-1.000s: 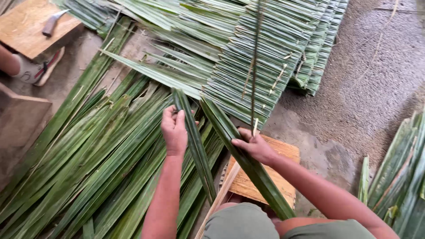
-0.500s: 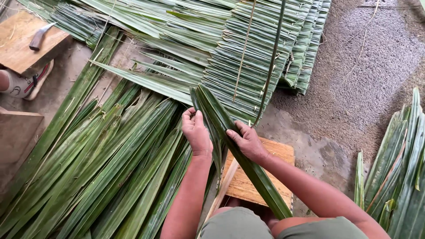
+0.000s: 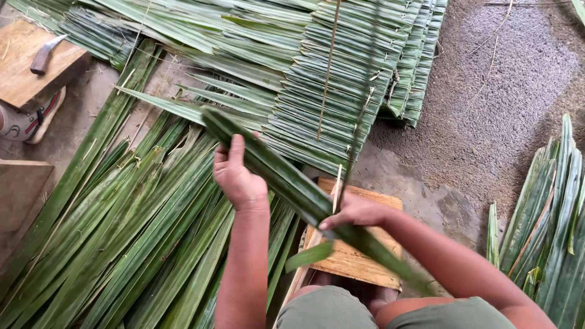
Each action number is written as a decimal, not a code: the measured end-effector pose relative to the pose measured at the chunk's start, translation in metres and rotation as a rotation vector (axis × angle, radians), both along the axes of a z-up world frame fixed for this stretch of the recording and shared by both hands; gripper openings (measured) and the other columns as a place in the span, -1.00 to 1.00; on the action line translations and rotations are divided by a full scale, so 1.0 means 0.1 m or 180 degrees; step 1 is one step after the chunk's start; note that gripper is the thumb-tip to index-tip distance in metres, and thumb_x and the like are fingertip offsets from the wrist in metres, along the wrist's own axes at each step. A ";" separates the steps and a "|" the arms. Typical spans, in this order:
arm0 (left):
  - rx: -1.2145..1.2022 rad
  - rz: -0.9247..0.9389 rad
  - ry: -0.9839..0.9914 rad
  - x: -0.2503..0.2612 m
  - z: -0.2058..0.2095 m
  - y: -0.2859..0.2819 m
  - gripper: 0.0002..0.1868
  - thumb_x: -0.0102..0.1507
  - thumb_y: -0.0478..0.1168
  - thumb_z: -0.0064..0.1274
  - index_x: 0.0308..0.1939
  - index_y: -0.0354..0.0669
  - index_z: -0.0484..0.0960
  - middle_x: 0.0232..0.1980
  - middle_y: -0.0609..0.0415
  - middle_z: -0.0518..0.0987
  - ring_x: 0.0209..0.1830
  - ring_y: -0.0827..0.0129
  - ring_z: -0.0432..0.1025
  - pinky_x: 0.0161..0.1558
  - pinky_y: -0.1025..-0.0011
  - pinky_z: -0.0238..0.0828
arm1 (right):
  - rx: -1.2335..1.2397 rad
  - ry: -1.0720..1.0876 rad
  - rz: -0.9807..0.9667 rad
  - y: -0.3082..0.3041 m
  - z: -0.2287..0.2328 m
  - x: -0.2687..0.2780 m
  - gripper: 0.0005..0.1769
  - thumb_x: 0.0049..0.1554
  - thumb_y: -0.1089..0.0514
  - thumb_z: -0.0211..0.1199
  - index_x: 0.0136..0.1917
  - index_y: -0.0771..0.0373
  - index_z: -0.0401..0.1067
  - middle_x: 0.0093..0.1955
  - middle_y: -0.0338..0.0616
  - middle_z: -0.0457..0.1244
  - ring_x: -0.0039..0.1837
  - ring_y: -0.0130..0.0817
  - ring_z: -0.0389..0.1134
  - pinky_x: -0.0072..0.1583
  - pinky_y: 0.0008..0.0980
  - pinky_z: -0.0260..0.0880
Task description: Weaving palm leaves onto a wooden stick to create a thatched panel
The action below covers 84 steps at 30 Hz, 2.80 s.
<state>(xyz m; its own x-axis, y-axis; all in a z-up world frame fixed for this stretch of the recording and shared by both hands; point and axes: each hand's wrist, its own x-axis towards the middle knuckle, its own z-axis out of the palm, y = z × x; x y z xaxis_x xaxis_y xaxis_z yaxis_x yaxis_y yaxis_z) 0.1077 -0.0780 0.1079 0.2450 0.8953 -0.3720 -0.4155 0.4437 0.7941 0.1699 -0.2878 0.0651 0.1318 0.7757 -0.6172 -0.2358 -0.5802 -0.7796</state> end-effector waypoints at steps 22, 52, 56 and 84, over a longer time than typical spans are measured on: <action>-0.0964 -0.2316 0.0969 -0.58 -2.64 -0.86 -0.77 0.06 -0.30 0.48 -0.24 -0.17 0.77 -0.33 0.00 0.70 -0.43 0.26 0.61 -0.30 0.21 0.67 | -0.0284 -0.1445 -0.0821 -0.46 -1.45 0.09 -0.69 -0.04 -0.04 0.52 -0.04 0.02 0.57 -0.25 -0.18 0.34 -0.10 -0.39 0.30 -0.03 -0.30 0.33; -0.0774 -0.2415 0.0608 -0.54 -2.42 -0.87 -0.84 0.12 -0.34 0.40 -0.26 -0.24 0.75 -0.34 0.01 0.71 -0.43 0.27 0.62 -0.40 0.18 0.69 | -0.0010 -0.1220 -0.0849 -0.51 -1.46 0.21 -0.75 0.00 0.04 0.53 -0.06 0.04 0.56 -0.35 -0.36 0.34 -0.21 -0.52 0.24 -0.13 -0.45 0.22; -0.0792 -0.2351 0.0706 -0.51 -2.26 -0.89 -0.81 0.08 -0.37 0.43 -0.27 -0.28 0.75 -0.35 -0.02 0.70 -0.43 0.27 0.61 -0.40 0.19 0.67 | -0.0034 -0.1319 -0.0739 -0.55 -1.48 0.23 -0.72 0.01 0.02 0.50 -0.02 0.05 0.56 -0.33 -0.28 0.37 -0.19 -0.46 0.28 -0.08 -0.39 0.27; -0.0507 -0.1697 0.0789 -0.49 -3.45 -0.43 -0.77 0.02 -0.44 0.47 -0.29 -0.24 0.76 -0.38 0.03 0.67 -0.45 0.38 0.60 -0.36 0.25 0.68 | -0.0908 -0.0582 -0.0984 -0.65 -1.80 0.47 -0.57 -0.28 -0.07 0.70 -0.14 0.00 0.67 -0.39 -0.36 0.41 -0.28 -0.51 0.38 -0.18 -0.55 0.28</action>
